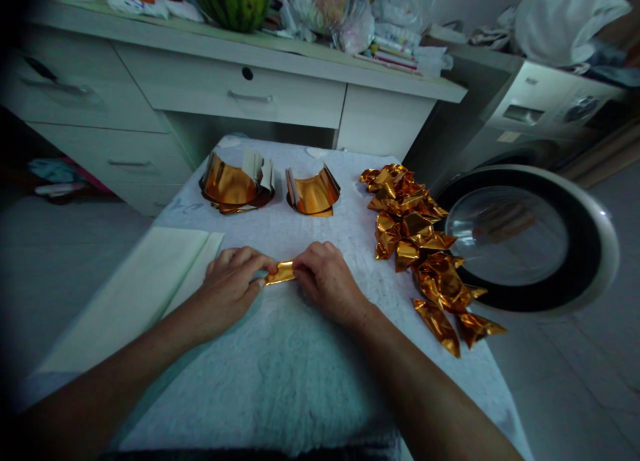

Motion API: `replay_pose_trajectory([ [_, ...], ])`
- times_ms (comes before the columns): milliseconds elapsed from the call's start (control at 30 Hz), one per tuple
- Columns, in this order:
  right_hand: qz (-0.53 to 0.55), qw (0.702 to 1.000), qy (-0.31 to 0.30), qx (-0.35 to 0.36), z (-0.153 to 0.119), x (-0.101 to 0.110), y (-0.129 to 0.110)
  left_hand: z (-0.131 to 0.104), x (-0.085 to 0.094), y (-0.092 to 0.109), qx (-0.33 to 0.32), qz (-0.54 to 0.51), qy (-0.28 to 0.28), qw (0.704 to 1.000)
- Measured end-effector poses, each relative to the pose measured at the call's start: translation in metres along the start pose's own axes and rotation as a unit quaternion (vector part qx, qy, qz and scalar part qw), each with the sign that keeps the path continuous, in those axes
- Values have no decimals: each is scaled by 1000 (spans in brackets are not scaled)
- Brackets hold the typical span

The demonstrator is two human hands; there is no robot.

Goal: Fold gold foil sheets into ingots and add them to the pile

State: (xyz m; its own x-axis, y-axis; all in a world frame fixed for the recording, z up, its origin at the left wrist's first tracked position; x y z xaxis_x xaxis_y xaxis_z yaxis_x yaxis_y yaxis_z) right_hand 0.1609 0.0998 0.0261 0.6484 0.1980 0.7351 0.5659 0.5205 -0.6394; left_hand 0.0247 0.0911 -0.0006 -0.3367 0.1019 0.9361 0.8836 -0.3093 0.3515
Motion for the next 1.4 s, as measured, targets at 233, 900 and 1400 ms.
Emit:
replay_pose_trajectory([
  [233, -46, 998, -21, -35, 3, -17, 5, 4, 3, 7, 37, 57, 26, 997],
  [900, -8, 998, -37, -50, 1, -13, 7, -4, -3, -3, -17, -11, -13, 1000],
  [1400, 19, 1000, 16, 13, -1, -5, 5, 5, 8, 17, -64, 7, 58, 996],
])
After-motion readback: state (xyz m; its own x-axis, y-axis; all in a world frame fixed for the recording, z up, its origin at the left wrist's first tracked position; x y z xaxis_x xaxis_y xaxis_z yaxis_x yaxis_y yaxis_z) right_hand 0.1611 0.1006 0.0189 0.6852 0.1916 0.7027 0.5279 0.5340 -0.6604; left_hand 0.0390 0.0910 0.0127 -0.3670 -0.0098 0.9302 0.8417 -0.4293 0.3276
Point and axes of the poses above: each hand's wrist, its own z-axis towards the middle knuckle, its own x-axis out of the back of the hand, y = z × x, the point moved 9 cm from there along z, towards the middle knuckle, and after that the axes turned 6 degrees about z, right-handed, at the moved point
